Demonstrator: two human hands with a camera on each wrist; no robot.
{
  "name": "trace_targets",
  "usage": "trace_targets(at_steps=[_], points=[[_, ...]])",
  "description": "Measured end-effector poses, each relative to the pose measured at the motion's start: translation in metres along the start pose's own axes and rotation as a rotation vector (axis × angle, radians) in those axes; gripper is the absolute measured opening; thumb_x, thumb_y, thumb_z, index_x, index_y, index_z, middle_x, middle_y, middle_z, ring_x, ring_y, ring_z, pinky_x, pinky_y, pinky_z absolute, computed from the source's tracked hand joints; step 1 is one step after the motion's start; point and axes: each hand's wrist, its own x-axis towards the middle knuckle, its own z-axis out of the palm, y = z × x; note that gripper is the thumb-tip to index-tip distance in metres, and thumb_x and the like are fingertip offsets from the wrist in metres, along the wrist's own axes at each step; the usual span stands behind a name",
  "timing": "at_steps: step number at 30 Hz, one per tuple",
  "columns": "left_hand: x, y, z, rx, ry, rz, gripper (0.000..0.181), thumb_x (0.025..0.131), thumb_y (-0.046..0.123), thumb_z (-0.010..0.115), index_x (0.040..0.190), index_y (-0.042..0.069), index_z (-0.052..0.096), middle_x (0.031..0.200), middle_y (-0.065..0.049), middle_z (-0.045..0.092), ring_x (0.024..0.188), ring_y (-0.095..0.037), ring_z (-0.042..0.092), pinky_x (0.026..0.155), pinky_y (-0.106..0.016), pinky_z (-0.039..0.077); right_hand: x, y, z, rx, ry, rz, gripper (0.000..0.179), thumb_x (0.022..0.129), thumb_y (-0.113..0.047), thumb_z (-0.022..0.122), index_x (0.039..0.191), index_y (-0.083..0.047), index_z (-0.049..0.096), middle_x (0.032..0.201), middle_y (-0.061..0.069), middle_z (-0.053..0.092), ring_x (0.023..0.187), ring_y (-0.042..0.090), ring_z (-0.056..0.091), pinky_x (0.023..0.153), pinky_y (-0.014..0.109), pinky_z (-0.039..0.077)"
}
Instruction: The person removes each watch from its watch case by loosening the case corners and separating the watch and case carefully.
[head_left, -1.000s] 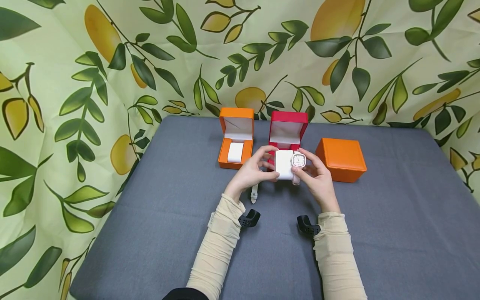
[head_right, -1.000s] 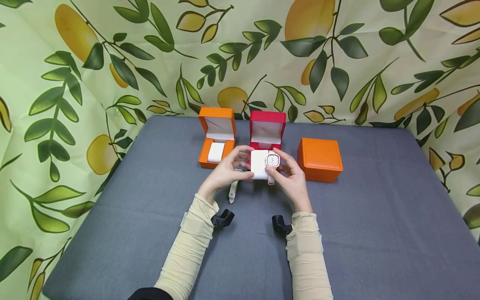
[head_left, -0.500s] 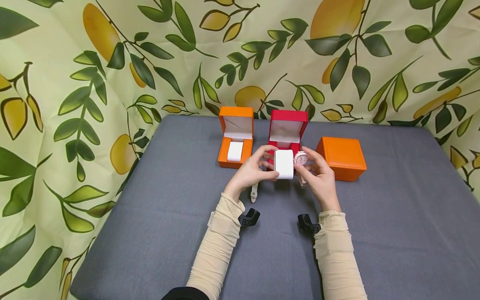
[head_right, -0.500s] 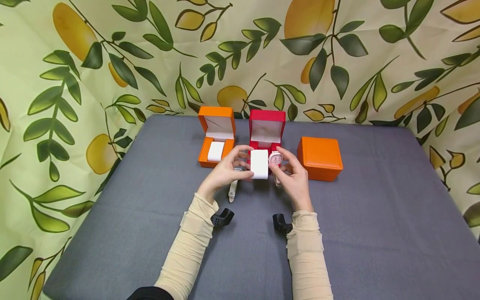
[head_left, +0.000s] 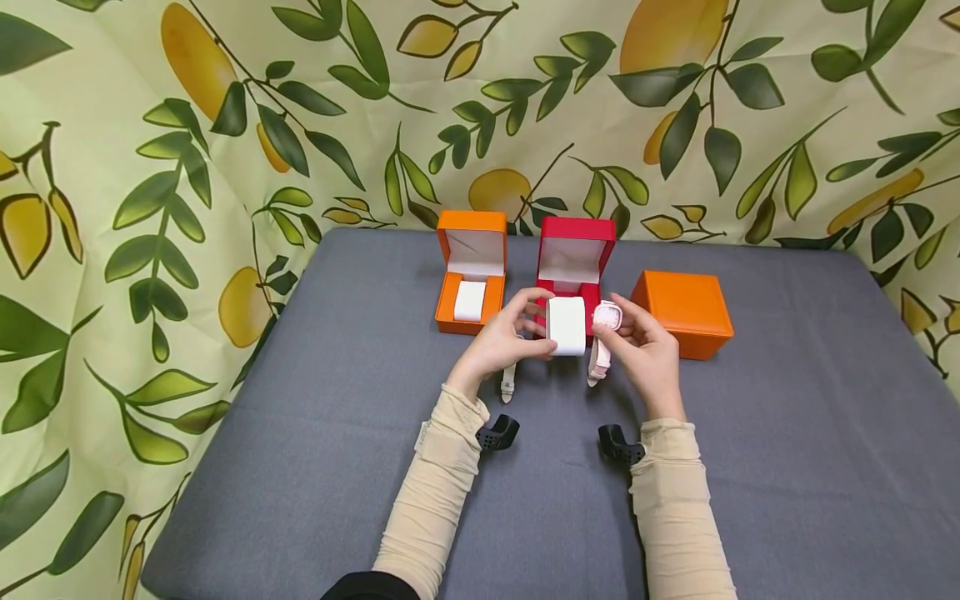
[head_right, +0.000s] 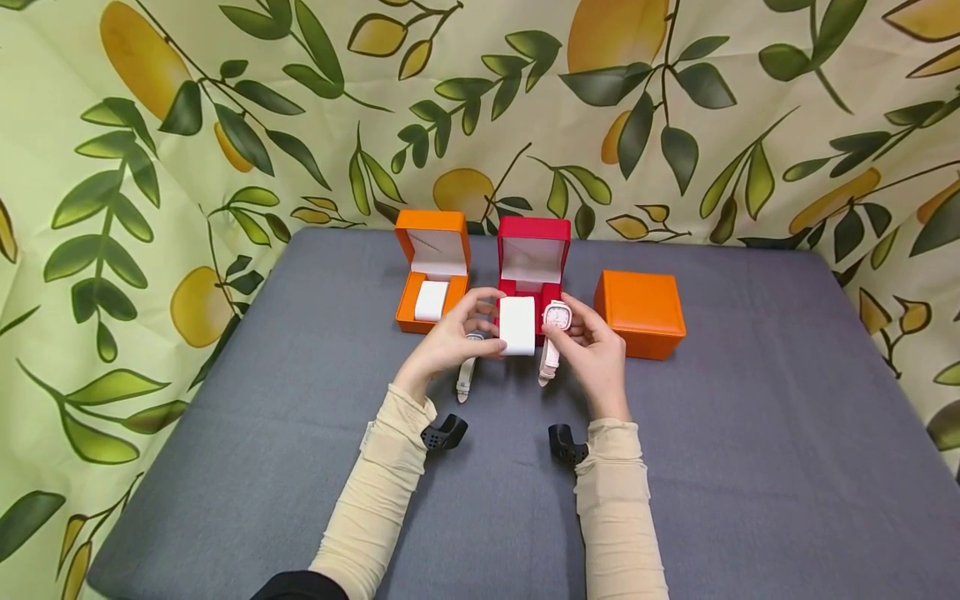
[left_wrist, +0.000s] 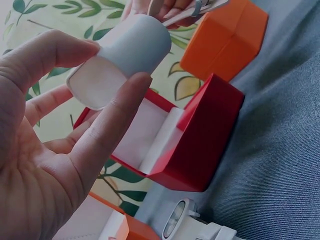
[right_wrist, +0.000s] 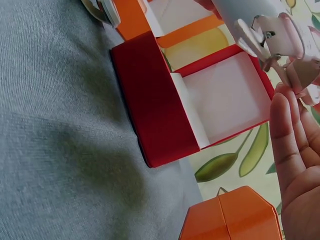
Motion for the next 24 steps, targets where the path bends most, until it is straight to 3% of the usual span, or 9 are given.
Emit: trace_targets(at_steps=[4,10,17,20,24], points=[[0.001,-0.001,0.0,-0.004,0.0,0.003,0.064,0.079,0.002,0.07,0.133,0.02,0.04,0.121,-0.014,0.048,0.093,-0.022,0.061,0.071,-0.032,0.057,0.002,0.003,-0.002,-0.045,0.01,-0.001,0.049,0.076,-0.003,0.074,0.123,-0.003,0.059,0.073,-0.018,0.058,0.065,-0.001,0.053,0.062,0.008,0.045],[0.002,-0.002,0.0,0.008,0.005,-0.003,0.064,0.079,0.003,0.07,0.132,0.02,0.041,0.121,-0.013,0.049,0.093,-0.022,0.061,0.071,-0.031,0.056,0.01,0.026,-0.007,-0.084,0.005,-0.018,0.047,0.074,-0.007,0.077,0.117,-0.008,0.059,0.076,-0.014,0.062,0.066,-0.001,0.057,0.063,0.009,0.047],[0.002,-0.001,-0.001,0.012,0.008,0.007,0.064,0.079,0.002,0.07,0.133,0.019,0.041,0.121,-0.015,0.049,0.095,-0.024,0.061,0.07,-0.031,0.056,0.011,0.037,-0.015,-0.296,-0.065,-0.106,0.041,0.076,-0.014,0.076,0.113,-0.009,0.061,0.086,0.017,0.069,0.064,-0.009,0.054,0.061,0.005,0.045],[0.002,-0.001,-0.001,0.023,0.009,0.008,0.064,0.079,0.003,0.07,0.133,0.02,0.041,0.121,-0.014,0.05,0.095,-0.024,0.061,0.07,-0.029,0.056,0.011,0.037,-0.019,-0.406,-0.108,-0.103,0.039,0.076,-0.015,0.076,0.112,-0.008,0.061,0.083,0.018,0.069,0.063,-0.007,0.054,0.06,0.005,0.044],[0.001,-0.002,-0.002,0.043,0.011,0.007,0.064,0.079,0.005,0.07,0.133,0.02,0.041,0.121,-0.013,0.05,0.095,-0.023,0.061,0.07,-0.027,0.055,0.011,0.034,-0.022,-0.547,-0.194,-0.067,0.036,0.077,-0.015,0.074,0.108,-0.006,0.057,0.078,0.015,0.066,0.064,0.008,0.055,0.058,0.014,0.044]])
